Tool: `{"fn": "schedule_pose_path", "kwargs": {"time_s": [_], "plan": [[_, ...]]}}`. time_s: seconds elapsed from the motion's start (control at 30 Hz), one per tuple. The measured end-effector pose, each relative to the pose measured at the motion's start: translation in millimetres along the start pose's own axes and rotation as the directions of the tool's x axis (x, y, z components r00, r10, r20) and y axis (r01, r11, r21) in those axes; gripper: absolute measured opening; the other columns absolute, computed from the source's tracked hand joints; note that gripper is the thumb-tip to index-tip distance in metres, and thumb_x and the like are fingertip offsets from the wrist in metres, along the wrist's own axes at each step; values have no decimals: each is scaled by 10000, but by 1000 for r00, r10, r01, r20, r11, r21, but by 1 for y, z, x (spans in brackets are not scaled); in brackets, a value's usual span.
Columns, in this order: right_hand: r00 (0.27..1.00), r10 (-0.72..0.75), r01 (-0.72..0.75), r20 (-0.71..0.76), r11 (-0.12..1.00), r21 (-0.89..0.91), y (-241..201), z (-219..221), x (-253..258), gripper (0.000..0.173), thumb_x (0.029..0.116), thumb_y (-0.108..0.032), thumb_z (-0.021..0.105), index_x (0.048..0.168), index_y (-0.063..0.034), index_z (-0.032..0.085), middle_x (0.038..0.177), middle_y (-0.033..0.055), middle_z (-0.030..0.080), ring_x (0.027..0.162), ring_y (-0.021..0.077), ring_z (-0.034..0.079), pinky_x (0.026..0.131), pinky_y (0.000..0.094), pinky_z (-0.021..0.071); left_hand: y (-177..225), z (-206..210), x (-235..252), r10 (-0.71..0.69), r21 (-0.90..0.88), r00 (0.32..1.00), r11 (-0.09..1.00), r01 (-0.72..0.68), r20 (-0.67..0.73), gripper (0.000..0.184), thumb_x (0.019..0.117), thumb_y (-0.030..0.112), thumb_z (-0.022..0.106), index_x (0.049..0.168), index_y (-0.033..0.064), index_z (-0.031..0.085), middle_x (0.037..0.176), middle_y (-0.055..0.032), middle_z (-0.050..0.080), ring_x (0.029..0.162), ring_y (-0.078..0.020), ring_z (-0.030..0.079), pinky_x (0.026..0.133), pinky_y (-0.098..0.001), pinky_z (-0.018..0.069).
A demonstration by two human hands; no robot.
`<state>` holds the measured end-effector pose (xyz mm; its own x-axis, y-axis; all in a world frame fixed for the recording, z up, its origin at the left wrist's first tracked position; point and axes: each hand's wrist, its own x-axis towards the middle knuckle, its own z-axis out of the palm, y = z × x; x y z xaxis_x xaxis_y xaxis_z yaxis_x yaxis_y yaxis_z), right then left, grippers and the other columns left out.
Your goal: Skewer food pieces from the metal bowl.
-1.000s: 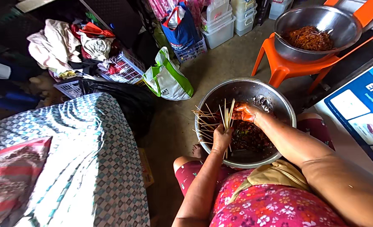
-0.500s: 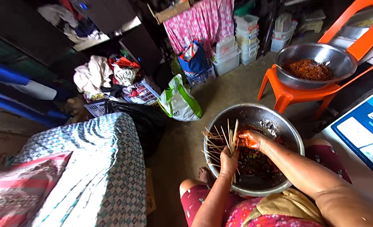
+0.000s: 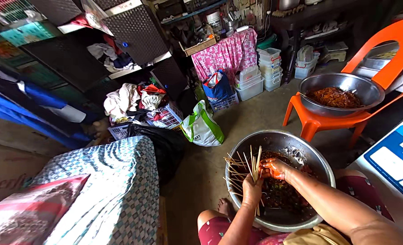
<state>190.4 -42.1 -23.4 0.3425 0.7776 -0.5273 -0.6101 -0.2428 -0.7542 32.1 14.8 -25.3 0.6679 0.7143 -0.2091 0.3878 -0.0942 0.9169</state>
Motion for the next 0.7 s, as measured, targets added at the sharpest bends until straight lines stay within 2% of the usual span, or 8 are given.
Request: {"fn": "schedule_pose_path", "kwargs": {"time_s": [0.13, 0.2, 0.27, 0.33, 0.37, 0.43, 0.57, 0.7], "plan": [[999, -38, 37, -28, 998, -53, 3, -2, 4, 155, 1062, -27, 476, 1182, 31, 556, 876, 108, 658, 717, 215, 694, 694, 389, 620, 0, 0, 1, -41, -10, 999, 999, 42, 23, 209, 992, 141, 655, 1126, -19, 656, 835, -100, 655, 686, -165, 615, 689, -367, 539], [995, -60, 56, -82, 997, -47, 2, -6, 7, 176, 1067, -42, 474, 1205, 42, 546, 874, 114, 649, 696, 214, 684, 679, 389, 616, 1, 0, -1, -73, -12, 994, 997, 74, 76, 225, 1024, 191, 620, 1123, -11, 631, 739, -78, 610, 567, -157, 583, 582, -346, 538], [984, -87, 84, -155, 996, -28, -3, -16, 12, 201, 1079, -59, 463, 1241, 48, 517, 889, 130, 633, 690, 224, 684, 672, 385, 619, 2, -1, -5, -79, 17, 991, 997, 78, 109, 216, 1029, 190, 605, 1113, -9, 608, 700, -76, 587, 530, -162, 571, 544, -343, 532], [973, -114, 112, -201, 993, -25, -8, -26, 16, 227, 1081, -42, 425, 1289, 36, 475, 924, 149, 619, 699, 241, 686, 674, 395, 619, 5, -2, -11, -53, 107, 995, 993, 43, 90, 209, 1009, 181, 615, 1092, -10, 626, 764, -95, 596, 627, -188, 584, 636, -384, 528], [970, -122, 118, -210, 993, -31, -10, -30, 17, 224, 1082, -35, 413, 1289, 33, 469, 930, 150, 611, 704, 245, 686, 676, 398, 620, 8, -2, -13, -40, 143, 997, 989, 29, 71, 209, 1001, 174, 623, 1082, -18, 638, 808, -114, 610, 703, -214, 597, 705, -417, 523], [968, -132, 121, -214, 990, -67, -11, -32, 17, 207, 1083, -31, 419, 1261, 44, 492, 925, 149, 613, 699, 240, 684, 671, 394, 621, 11, -1, -14, -24, 179, 999, 984, 18, 30, 207, 991, 175, 632, 1073, -14, 657, 847, -126, 636, 775, -230, 622, 769, -443, 528], [973, -166, 141, -163, 978, -154, -9, -27, 13, 190, 1075, -21, 443, 1217, 60, 539, 899, 142, 635, 675, 228, 694, 654, 384, 628, 15, 0, -17, -20, 220, 1000, 975, 15, 21, 195, 999, 159, 612, 1085, -12, 651, 872, -137, 648, 804, -245, 640, 789, -453, 535], [989, -148, 137, -11, 942, -305, 2, -13, 6, 200, 1064, -27, 471, 1217, 62, 565, 927, 151, 661, 709, 231, 709, 682, 393, 633, 14, 1, -13, -31, 245, 1000, 969, 30, 0, 199, 1003, 155, 597, 1103, -10, 644, 886, -146, 654, 818, -258, 647, 798, -459, 539]]}}
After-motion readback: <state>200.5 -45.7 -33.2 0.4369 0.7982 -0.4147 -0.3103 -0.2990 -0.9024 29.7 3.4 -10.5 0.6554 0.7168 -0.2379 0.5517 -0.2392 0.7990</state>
